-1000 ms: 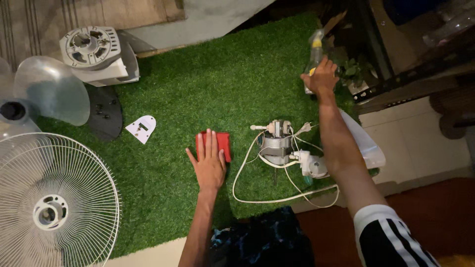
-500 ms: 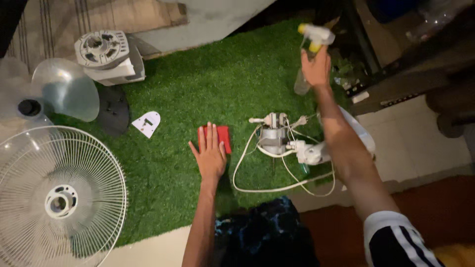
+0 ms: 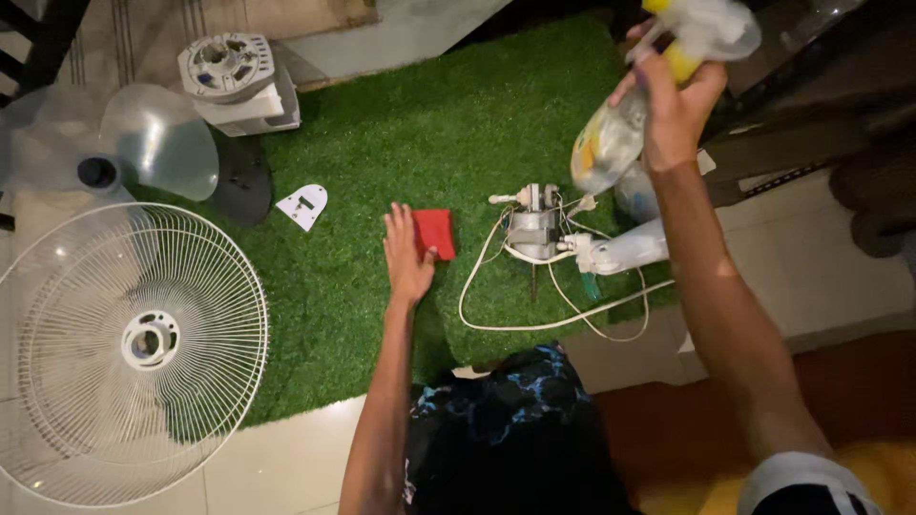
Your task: The person cleans a white plastic fan part with a red cloth and spray, then uses a screwdriver to adjust screws on the part's internal wiring.
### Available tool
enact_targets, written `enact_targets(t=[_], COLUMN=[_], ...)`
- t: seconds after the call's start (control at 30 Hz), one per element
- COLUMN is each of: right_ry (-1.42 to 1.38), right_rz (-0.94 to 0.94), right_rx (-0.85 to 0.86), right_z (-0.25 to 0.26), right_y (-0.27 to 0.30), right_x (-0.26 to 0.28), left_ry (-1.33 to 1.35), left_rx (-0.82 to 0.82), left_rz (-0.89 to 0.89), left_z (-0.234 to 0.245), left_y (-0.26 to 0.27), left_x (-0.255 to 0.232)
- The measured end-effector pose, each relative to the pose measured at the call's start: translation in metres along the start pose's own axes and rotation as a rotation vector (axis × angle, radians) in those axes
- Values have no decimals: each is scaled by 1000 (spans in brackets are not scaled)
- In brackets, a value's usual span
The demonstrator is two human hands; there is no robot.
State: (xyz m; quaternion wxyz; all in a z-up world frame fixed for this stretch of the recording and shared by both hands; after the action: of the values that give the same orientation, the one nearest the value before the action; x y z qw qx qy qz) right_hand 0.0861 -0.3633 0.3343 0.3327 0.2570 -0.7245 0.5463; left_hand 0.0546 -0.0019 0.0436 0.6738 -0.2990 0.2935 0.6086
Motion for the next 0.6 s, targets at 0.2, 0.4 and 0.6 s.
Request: enact_targets(t=[0.2, 0.4, 0.6], right_ry=[-141, -168, 59], right_rz=[-266, -492, -642], right_rx=[7, 119, 197], right_z=[-52, -82, -90], right_y=[60, 139, 199], right_x=[40, 23, 1], left_ry=[46, -85, -150], left_rx=[-97, -176, -141], left_rz=[-23, 135, 457], left_z=[17, 25, 16], left_y=[4, -2, -22], left_x=[7, 1, 7])
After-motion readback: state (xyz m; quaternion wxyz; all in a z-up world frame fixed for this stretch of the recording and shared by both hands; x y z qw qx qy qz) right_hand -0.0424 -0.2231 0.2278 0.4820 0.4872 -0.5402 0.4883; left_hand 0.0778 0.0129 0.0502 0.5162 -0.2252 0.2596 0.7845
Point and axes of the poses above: each hand's wrist, its own y-axis away from the middle knuckle, its own z-axis out of the back of the hand, x = y × z, the point moved 5 cm from there along -y, towards the middle knuckle, and after that the axes turned 7 degrees about z, right-handed, at the moved point
